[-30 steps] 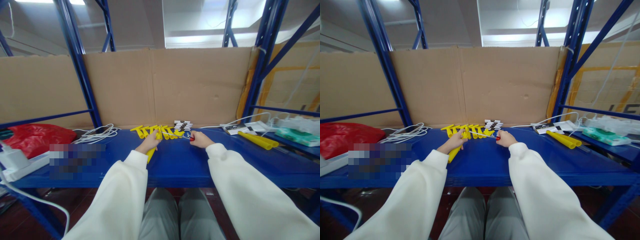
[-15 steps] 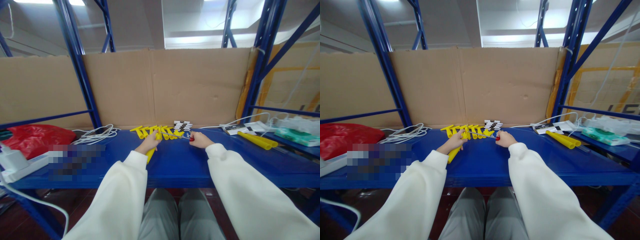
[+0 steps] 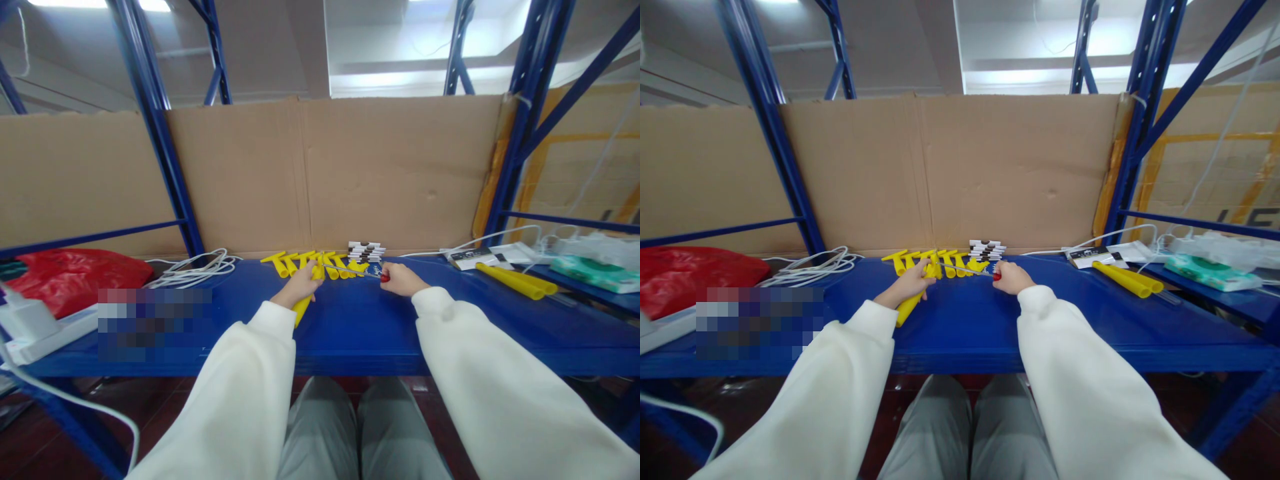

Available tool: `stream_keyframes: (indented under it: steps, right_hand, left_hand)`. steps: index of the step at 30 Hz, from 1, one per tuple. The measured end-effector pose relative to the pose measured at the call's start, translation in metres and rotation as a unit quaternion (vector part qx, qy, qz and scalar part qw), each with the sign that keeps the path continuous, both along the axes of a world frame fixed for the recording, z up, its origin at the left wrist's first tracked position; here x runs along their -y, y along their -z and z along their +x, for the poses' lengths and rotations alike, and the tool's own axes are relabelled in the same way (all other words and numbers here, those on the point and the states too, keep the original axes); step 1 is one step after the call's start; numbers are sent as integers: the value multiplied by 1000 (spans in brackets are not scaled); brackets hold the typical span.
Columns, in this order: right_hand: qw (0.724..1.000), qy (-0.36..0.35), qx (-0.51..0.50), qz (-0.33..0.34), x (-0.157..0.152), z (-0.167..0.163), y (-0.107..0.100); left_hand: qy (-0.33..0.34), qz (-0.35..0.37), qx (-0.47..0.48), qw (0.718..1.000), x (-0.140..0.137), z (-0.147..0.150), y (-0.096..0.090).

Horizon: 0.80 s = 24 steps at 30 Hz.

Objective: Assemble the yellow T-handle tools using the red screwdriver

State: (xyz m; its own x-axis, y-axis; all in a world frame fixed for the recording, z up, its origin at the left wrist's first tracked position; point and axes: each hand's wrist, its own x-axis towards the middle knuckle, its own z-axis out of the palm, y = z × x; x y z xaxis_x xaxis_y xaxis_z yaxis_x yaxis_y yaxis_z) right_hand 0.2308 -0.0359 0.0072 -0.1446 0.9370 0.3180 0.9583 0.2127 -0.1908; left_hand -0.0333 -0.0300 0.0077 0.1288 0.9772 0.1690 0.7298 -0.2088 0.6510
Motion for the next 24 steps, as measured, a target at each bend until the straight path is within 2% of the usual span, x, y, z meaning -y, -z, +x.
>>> stream_keyframes:
  steps: [7,13,21,24]
  right_hand:
    - [999,-28,20,3,-1,0,0]
    - [999,12,18,-24,4,-2,-3]
    - [1000,9,4,-24,1,4,-3]
    - [999,-19,-3,-27,-2,7,-1]
  left_hand:
    - [4,1,4,1000,-1,0,1]
    - [3,3,11,1000,-1,-1,1]
    - [-1,3,10,1000,-1,0,1]
    - [-5,7,5,1000,1,1,-1]
